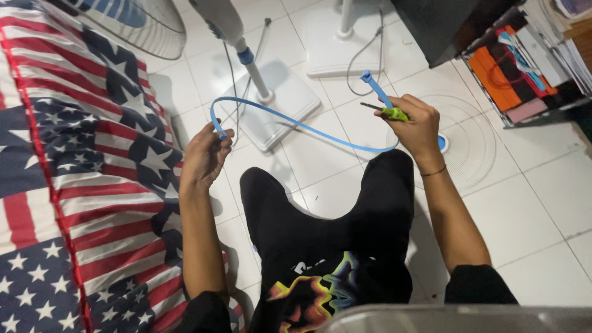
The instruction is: The person disassembles a standing electric fan by removing the front grille, a blue plastic ring, and the fan blades. They use a screwdriver to loosen the ring and then detach the components by hand.
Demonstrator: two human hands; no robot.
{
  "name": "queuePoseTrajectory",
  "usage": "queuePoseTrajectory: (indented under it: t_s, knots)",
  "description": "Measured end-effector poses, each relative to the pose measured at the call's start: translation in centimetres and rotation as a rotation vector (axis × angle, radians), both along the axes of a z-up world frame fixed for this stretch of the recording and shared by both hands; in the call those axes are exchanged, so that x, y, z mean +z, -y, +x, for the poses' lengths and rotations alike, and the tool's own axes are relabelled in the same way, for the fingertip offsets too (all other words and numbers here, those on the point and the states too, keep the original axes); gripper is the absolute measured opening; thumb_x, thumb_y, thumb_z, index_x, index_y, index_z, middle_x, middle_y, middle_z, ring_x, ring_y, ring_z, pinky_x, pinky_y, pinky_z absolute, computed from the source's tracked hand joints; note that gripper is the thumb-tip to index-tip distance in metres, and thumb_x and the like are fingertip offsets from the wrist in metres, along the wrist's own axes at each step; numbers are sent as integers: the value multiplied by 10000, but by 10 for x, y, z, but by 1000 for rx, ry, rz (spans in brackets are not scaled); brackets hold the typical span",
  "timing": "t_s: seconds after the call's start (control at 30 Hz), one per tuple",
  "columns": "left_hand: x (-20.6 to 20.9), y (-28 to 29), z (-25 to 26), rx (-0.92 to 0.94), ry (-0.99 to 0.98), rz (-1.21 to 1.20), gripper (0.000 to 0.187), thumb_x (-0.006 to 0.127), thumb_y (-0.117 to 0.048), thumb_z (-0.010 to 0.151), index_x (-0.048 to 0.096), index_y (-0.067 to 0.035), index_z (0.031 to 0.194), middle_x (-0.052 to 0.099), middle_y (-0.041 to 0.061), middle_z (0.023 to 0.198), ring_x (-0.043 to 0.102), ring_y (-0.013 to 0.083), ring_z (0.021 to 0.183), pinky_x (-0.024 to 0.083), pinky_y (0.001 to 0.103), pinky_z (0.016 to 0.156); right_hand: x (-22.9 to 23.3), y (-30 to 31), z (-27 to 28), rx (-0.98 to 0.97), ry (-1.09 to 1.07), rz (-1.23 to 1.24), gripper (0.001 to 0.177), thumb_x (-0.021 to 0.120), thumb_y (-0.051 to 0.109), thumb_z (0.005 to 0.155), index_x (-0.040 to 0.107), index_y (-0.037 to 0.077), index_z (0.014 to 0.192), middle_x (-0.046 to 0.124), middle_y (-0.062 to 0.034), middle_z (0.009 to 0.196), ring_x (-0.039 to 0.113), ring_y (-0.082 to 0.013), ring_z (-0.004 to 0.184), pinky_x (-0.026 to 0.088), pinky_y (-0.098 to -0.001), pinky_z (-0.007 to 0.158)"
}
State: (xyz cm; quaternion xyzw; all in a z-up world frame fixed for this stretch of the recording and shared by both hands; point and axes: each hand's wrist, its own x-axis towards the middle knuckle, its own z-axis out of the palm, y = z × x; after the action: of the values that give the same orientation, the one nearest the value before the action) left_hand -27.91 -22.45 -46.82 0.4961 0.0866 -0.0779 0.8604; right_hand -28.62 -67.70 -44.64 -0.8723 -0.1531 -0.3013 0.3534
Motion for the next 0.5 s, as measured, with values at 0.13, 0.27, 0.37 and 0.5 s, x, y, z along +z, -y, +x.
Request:
queuePoseTrajectory:
  t_s: [0.13,0.27,0.37,0.5]
  knots:
    - [1,21,15,72,-20,-79,699,469,17,963,152,-22,1584,642,217,1066,575,141,741,505,226,629,-13,15,8,47,-126,-10,270,907,169,837,796,77,1066,682,-39,811,628,-164,663,459,-307,590]
    - [3,56,35,98,-40,-75,830,464,31,934,27,-284,1565,633,225,1056,548,140,702,465,224,590,-36,19,29,139,-212,-79,243,887,243,844,783,88,999,740,-27,902,680,-189,722,511,-312,630]
    - [-8,83,50,7,60,-86,699,458,36,947,224,-228,1550,644,248,1063,563,134,724,478,220,614,-60,13,46,213,-256,-178,258,856,332,831,790,121,966,751,-7,906,697,-216,757,533,-333,647]
    - [-41,117,84,-68,135,-190,392,464,2,1024,512,1,1413,660,241,1125,617,147,841,541,232,743,-103,3,65,334,-353,-343,298,821,428,818,784,148,912,759,16,891,708,-236,765,524,-364,611]
